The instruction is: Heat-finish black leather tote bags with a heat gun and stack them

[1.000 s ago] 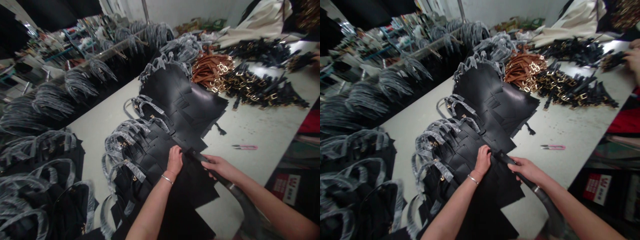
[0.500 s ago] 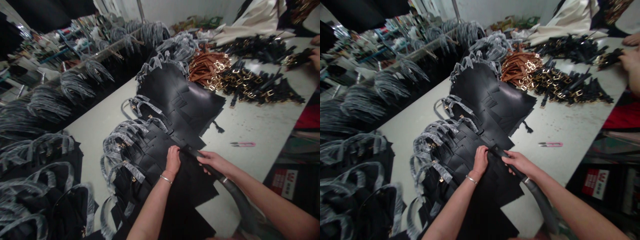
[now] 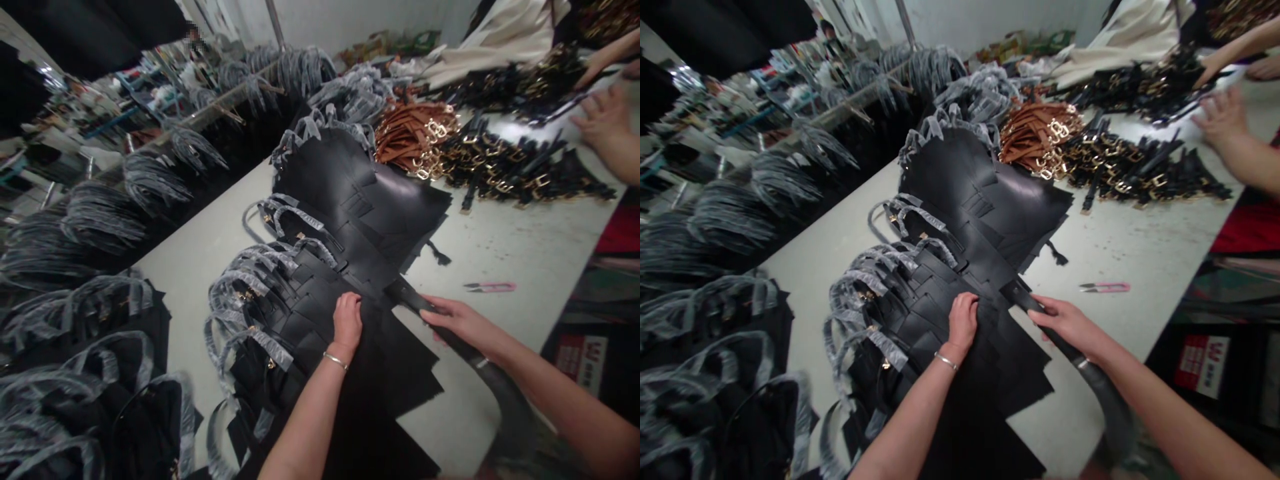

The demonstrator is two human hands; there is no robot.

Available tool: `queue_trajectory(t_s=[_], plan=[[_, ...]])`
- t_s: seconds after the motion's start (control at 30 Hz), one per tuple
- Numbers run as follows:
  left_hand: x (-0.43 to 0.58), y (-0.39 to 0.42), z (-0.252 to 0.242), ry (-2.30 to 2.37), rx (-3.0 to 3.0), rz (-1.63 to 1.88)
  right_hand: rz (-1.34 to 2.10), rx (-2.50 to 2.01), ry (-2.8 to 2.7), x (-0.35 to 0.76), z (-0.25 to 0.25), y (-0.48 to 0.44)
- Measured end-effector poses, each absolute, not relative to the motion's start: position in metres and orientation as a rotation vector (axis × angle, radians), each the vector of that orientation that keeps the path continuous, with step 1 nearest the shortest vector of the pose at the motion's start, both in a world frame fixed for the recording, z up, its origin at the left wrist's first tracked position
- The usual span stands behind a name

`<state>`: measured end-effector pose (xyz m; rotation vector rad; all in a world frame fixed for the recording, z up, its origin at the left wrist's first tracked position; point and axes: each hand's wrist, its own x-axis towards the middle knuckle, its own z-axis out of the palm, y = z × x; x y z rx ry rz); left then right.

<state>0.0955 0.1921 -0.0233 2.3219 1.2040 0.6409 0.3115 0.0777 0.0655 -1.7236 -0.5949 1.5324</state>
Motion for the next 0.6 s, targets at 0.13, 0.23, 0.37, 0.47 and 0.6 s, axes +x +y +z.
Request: queue_trajectory(t_s=[0.13,0.23,0.37,0.47,0.6], plan=[[0.097,0.204,-0.016,1.138,2.587,0.391,1.568,-1.743,-0.597,0.321,0.066,0.052],[0.100,0.216,-0.006,0.897,2.851,0.111,1.556,-1.738,-0.546,0.317,0.058,0.042],[0.110,0.228,0.004,0.471,3.085,-0.232,1.563,-1.702,-0.529,0.309,0.049,0.043],[0.119,0.231,0.004,0.297,3.156,-0.271,1.588,-1.680,-0.537,0.306,0.046,0.043],[0.124,0.235,-0.001,0.372,3.092,-0.277,1.606,-1.677,-0.566,0.306,0.048,0.044]])
